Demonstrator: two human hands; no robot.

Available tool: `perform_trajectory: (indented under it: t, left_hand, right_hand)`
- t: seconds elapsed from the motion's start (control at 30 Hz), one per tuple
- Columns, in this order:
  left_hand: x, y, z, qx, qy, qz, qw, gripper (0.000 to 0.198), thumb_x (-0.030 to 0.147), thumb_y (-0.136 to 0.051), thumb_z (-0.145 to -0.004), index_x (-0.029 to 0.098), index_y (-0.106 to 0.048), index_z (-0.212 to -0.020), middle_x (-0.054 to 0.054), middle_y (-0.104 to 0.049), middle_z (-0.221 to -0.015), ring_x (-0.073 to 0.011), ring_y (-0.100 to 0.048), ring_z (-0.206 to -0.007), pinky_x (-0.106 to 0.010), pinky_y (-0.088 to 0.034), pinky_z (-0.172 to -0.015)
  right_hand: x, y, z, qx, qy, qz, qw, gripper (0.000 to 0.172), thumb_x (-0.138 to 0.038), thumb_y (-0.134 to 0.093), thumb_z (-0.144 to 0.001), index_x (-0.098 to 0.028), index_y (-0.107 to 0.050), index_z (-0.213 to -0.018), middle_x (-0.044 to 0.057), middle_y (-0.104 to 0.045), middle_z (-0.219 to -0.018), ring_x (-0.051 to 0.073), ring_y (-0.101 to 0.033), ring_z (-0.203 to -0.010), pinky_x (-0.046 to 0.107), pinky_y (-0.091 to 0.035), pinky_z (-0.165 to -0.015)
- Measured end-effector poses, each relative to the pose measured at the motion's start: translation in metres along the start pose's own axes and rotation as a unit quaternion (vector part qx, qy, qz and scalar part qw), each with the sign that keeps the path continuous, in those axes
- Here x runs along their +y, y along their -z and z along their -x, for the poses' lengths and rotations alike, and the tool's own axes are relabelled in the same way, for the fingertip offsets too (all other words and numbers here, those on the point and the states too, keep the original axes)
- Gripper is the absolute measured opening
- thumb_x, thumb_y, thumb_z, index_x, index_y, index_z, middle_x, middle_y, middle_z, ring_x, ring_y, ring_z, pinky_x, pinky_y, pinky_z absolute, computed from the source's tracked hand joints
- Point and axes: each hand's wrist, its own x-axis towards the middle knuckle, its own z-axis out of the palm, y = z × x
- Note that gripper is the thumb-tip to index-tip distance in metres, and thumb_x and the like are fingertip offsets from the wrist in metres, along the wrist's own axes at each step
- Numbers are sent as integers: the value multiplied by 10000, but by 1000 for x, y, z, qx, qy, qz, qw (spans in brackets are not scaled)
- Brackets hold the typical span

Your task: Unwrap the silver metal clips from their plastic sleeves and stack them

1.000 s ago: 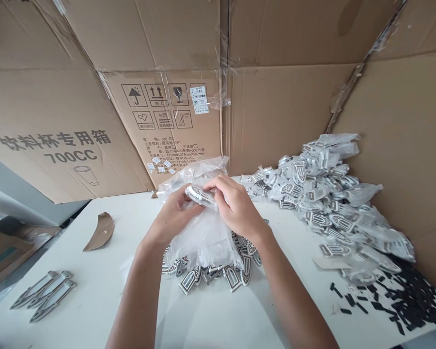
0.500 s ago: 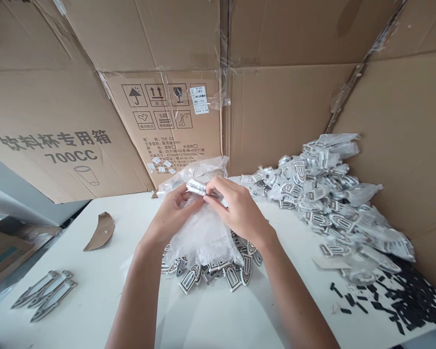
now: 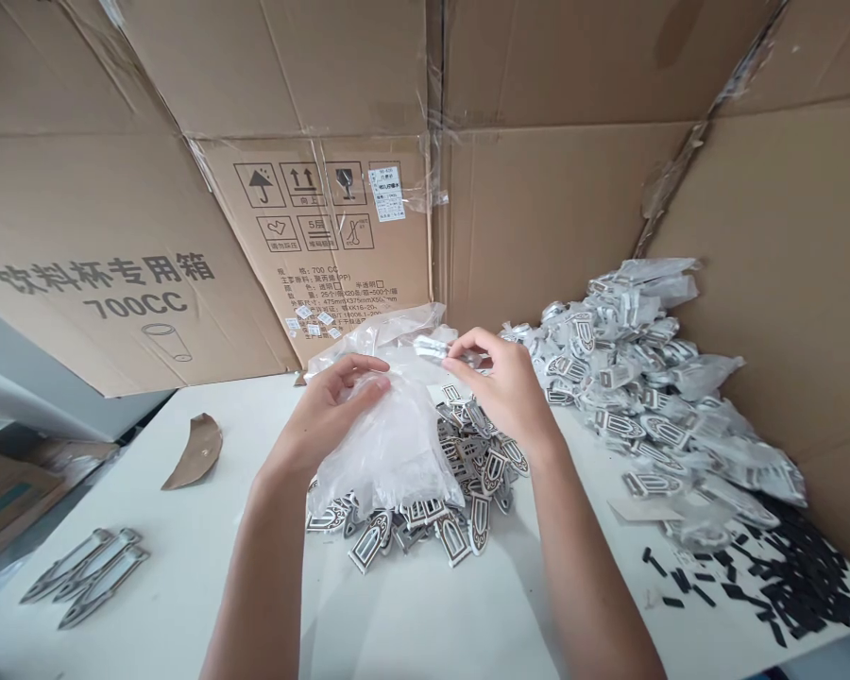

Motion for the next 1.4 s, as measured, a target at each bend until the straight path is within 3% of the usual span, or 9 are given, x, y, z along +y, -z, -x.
perform_trajectory:
  t: [0.23,0.4,0.73,0.93,1.4]
  left_hand:
    - [-12,14,-4,33,11,6,999,284,474,-776,-938,269,-761,-1134,-67,-771,-1144,-242,-681,-1034,-379,-539,-830]
    - [-9,11,-2,24,1,-6,1000,248,459,-763,-956,278,-769,-1126,-63,-770,-1155,-254,-685,-1085,-399,-545,-886]
    - [-7,9,-2,20,11,-16,1000,243,456,-764,-959,286,-775,-1132,-61,-768,-1217,-269,-679,-1156,-455,-527,-1011]
    - [-6,9,-2,16,-2,-23,1000,223,453,-754,-970,291,-774,-1122,-57,-772,-1183,-264,-688,-1127,-433,-549,-966]
    - [-6,7,-2,8,8,-32,999,231,452,-750,-974,298,-773,-1146,-56,-756,-1192,-260,-674,-1113,-446,-529,-991]
  right_hand:
    - [45,23,-12,6,-105,86,991,123,-346,-739,-856,-233,-766,-815,60,-803,-912,267,-709,-886,422,-501,-873]
    - [62,26,-14,-4,-122,136,983,127,-345,-744,-815,-227,-780,-789,84,-807,-969,283,-713,-924,406,-495,-854]
    - [68,27,-12,-27,-144,189,971,84,-287,-704,-866,-236,-738,-809,52,-806,-886,251,-715,-844,365,-485,-786]
    - [67,29,-11,-19,-159,231,960,79,-232,-683,-874,-242,-698,-797,37,-782,-827,233,-698,-768,343,-464,-711]
    - [73,35,-10,16,-144,285,947,129,-156,-634,-866,-260,-601,-797,26,-739,-796,236,-674,-764,351,-436,-706]
